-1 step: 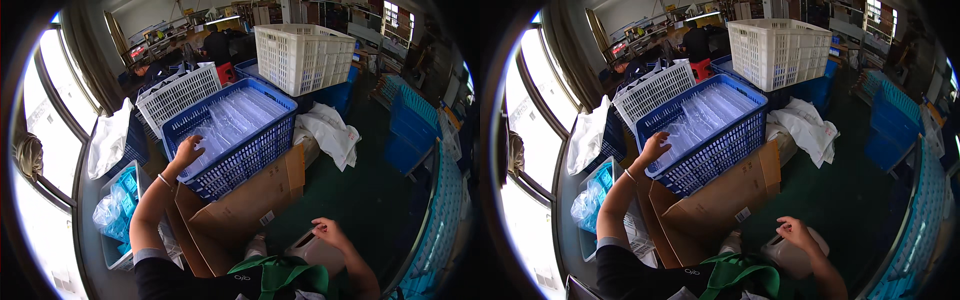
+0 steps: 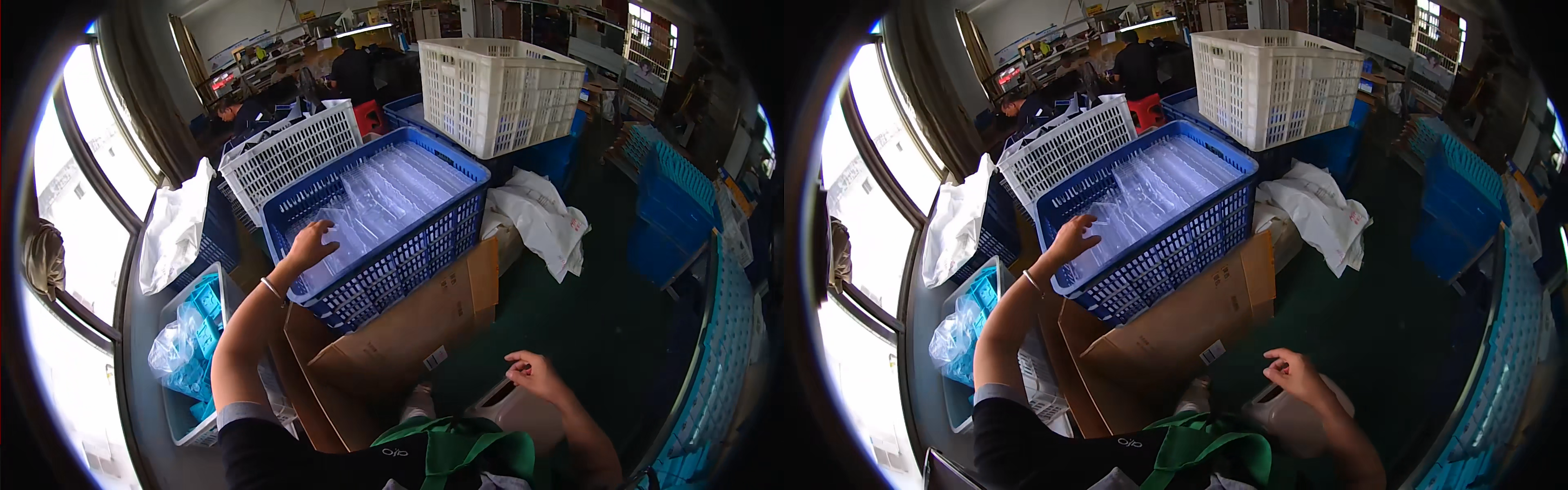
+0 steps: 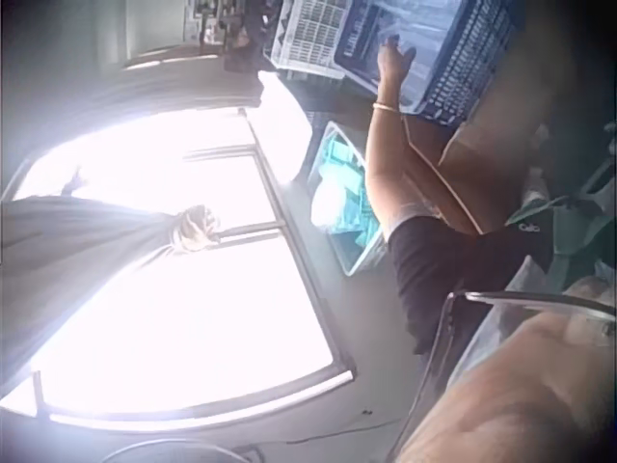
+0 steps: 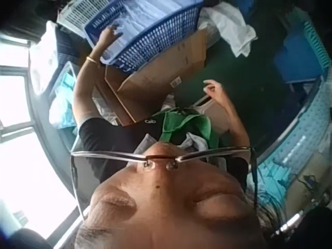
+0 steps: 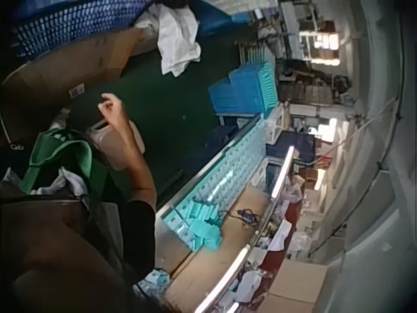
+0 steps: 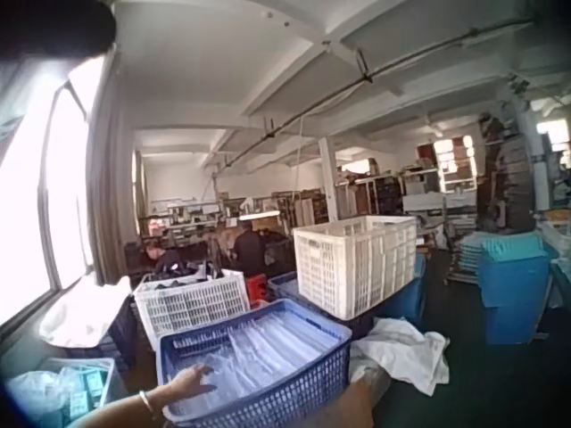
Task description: The person assembles teal-colored electrical meter boxes on a metal workbench. They pick up a box, insert a clear plastic cover, and use a screwdriver to tighten a screw on the front panel. The person repeats this process for multiple units, stacking the finished boxes on the table.
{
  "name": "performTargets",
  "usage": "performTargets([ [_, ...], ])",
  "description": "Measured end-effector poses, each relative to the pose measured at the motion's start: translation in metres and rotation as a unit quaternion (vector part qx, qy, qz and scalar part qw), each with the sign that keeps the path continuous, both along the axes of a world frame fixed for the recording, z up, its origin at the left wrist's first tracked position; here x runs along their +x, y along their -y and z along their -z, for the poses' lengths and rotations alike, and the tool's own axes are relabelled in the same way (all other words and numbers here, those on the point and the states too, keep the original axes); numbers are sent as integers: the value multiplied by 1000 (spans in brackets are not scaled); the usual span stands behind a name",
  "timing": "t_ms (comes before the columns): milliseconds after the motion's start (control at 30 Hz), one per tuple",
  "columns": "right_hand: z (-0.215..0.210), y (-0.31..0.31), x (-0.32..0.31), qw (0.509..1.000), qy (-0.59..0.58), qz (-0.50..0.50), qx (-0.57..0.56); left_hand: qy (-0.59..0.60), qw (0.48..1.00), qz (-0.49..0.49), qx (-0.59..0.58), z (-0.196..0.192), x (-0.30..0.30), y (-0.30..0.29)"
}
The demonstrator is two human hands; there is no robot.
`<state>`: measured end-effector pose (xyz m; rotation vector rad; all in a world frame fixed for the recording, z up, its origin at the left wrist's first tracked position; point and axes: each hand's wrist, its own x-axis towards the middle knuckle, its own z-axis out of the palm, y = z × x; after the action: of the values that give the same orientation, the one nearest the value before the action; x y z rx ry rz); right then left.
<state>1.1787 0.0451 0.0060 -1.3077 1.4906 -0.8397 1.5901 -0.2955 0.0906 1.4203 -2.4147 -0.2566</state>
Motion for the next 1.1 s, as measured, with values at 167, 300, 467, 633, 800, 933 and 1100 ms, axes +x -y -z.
performTargets([
  [167, -71, 142, 55, 989, -69, -84, -100, 49, 995, -30, 76, 69, -37, 114],
  [300, -102, 242, 103, 976, -88, -121, -158, 105, 993, -23, 48, 105, -68, 164],
  [467, -78, 355, 150, 976, -106, -79, -173, 90, 992, -14, 89, 132, -102, 199],
  [633, -28, 460, 174, 970, 49, 88, 220, 90, 985, 115, 95, 125, -83, 214],
  [800, 29, 512, 173, 946, -112, 55, 298, 79, 955, 278, 71, 109, -36, 232],
  [933, 61, 525, 200, 942, -173, 158, 239, -27, 985, 170, -6, 89, -28, 260],
  [1100, 35, 526, 249, 949, 88, 244, 180, -101, 993, 9, -63, 121, -21, 293],
])
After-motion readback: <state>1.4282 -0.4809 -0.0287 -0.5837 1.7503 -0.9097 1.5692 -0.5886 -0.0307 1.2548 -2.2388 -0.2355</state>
